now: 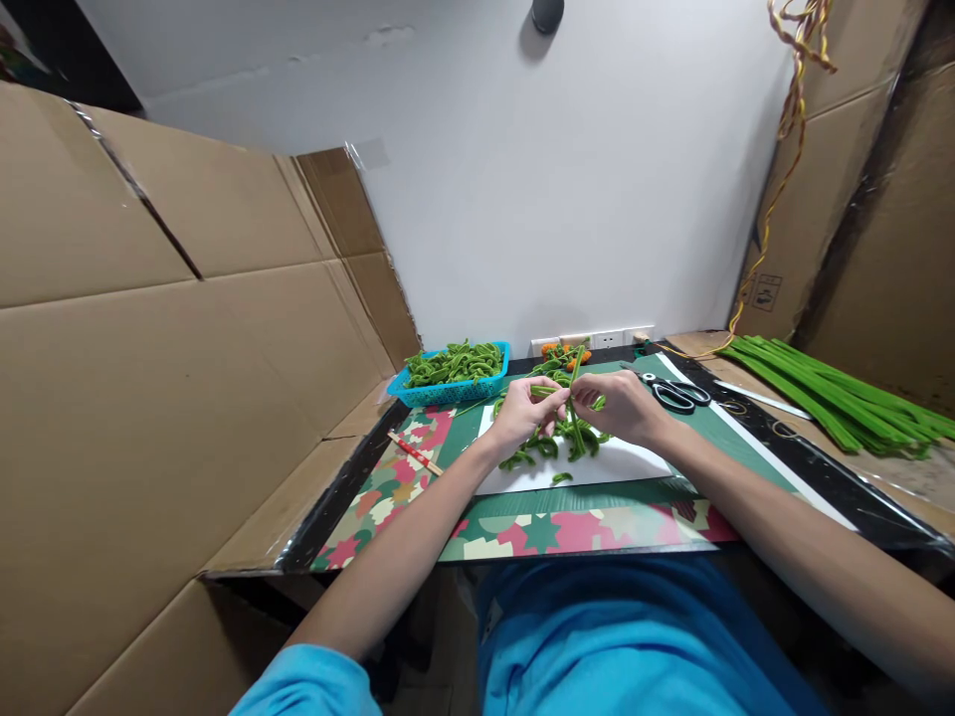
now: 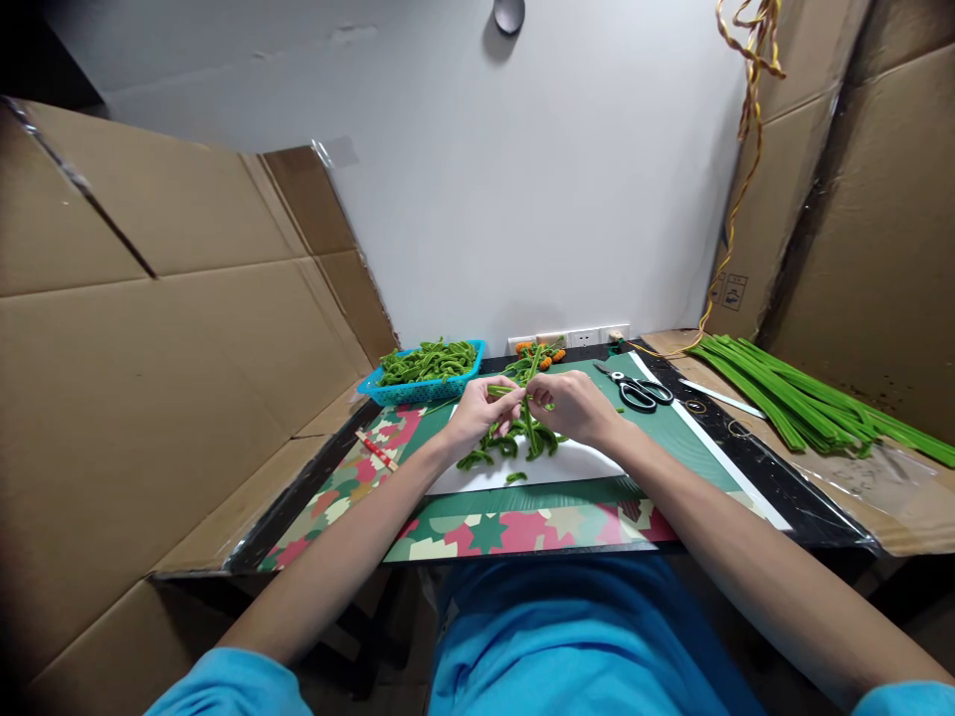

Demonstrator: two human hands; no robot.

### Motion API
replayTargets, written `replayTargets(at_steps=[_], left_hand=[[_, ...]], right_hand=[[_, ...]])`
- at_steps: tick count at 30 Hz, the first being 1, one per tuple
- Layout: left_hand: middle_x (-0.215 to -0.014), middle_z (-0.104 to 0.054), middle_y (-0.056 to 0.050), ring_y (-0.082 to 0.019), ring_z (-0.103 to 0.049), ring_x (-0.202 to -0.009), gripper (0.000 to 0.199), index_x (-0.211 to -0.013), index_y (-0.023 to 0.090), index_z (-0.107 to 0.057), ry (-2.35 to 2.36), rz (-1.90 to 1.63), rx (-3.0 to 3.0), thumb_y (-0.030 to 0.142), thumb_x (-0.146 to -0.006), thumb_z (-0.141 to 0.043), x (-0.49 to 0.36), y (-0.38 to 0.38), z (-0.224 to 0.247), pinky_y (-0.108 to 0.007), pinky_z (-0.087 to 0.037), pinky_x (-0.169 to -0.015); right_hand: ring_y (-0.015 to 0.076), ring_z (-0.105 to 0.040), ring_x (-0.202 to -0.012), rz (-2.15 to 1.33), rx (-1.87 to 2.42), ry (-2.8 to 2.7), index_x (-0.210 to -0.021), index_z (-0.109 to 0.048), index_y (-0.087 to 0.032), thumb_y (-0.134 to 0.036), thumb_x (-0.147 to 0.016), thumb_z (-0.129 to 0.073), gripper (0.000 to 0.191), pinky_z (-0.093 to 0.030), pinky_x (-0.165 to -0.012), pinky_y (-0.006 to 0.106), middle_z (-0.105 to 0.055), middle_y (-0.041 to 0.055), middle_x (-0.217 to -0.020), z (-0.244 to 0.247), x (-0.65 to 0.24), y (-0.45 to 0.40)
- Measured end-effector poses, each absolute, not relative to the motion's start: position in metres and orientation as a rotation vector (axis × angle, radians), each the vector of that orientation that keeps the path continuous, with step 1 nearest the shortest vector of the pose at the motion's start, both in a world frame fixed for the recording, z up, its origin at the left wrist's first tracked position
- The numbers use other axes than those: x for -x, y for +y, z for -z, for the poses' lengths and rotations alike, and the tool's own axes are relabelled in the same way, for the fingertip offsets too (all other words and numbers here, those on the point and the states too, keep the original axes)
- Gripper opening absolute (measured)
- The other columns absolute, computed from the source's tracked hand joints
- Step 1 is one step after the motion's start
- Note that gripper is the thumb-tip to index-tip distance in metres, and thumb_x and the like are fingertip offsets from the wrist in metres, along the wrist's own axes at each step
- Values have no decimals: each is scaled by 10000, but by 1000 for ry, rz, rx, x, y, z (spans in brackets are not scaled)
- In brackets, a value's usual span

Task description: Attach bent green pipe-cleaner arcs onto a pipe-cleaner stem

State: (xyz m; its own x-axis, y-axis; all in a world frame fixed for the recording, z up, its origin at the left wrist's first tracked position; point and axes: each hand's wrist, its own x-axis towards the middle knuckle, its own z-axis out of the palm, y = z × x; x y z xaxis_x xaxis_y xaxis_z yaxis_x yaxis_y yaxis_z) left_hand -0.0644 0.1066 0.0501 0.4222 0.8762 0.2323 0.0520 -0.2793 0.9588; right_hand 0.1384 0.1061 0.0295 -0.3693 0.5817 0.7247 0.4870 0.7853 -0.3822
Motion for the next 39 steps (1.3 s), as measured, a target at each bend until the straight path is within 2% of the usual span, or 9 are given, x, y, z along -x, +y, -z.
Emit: replayTargets(at_steps=[8,13,16,20,24,29,35,39], left_hand=[[-590,-638,18,-74,-492,-369,453,-882,162,-676,857,-1075,-1733,571,-784,-846,62,105,-48,-195,-361,-348],[-641,-672,12,-74,-521,-369,492,-931,151,-671,859,-1105,-1638,599,-799,-826,62,106,-50,-183,-336,-327],[-663,-673,16,-80,-544,-377,519,-945,148,-659,880,-1102,-1596,618,-796,-821,62,106,-48,-181,-335,-319],[-663,-649,29,-80,-546,-375,531,-957,148,-650,872,-1094,-1557,621,-789,-825,63,107,-46,-182,-331,-314],[-734,-660,20,-94,-591,-418,506,-1005,158,-641,795,-1038,-1545,583,-803,-828,64,108,-46,-182,-359,-328],[-781,-680,5,-104,-622,-454,511,-1049,164,-643,828,-1052,-1542,534,-774,-862,63,106,-48,-179,-381,-344],[-576,-628,22,-112,-571,-416,494,-996,149,-692,934,-1068,-1592,536,-747,-874,65,106,-48,-193,-384,-356],[-533,-596,32,-118,-574,-425,451,-969,148,-705,915,-1080,-1558,497,-743,-881,67,107,-48,-187,-359,-354]], right_hand=[[198,-747,-647,-119,837,-2024,-859,-722,-208,-148,-853,-638,104,-519,-633,271,-784,37,-729,-30,-132,104],[178,-745,-651,-5,825,-1981,-889,-723,-210,-157,-887,-638,99,-505,-631,250,-781,21,-744,-30,-135,106],[158,-752,-673,113,803,-1979,-969,-734,-223,-181,-918,-655,103,-481,-614,230,-806,16,-854,-27,-139,107],[151,-761,-720,216,778,-1974,-1111,-743,-242,-183,-961,-628,199,-480,-624,230,-825,28,-1022,-23,-141,109],[172,-773,-764,278,812,-1968,-1096,-776,-252,-175,-971,-614,218,-478,-616,239,-834,28,-1007,-22,-141,111],[165,-769,-706,245,743,-1929,-1067,-792,-233,-191,-986,-612,202,-485,-597,240,-840,33,-975,-23,-144,113],[161,-757,-673,196,684,-2005,-1024,-808,-232,-192,-987,-623,192,-479,-599,245,-840,33,-933,-23,-144,114],[155,-749,-679,223,679,-2012,-1054,-804,-229,-211,-993,-619,195,-477,-597,247,-838,35,-947,-23,-144,113]])
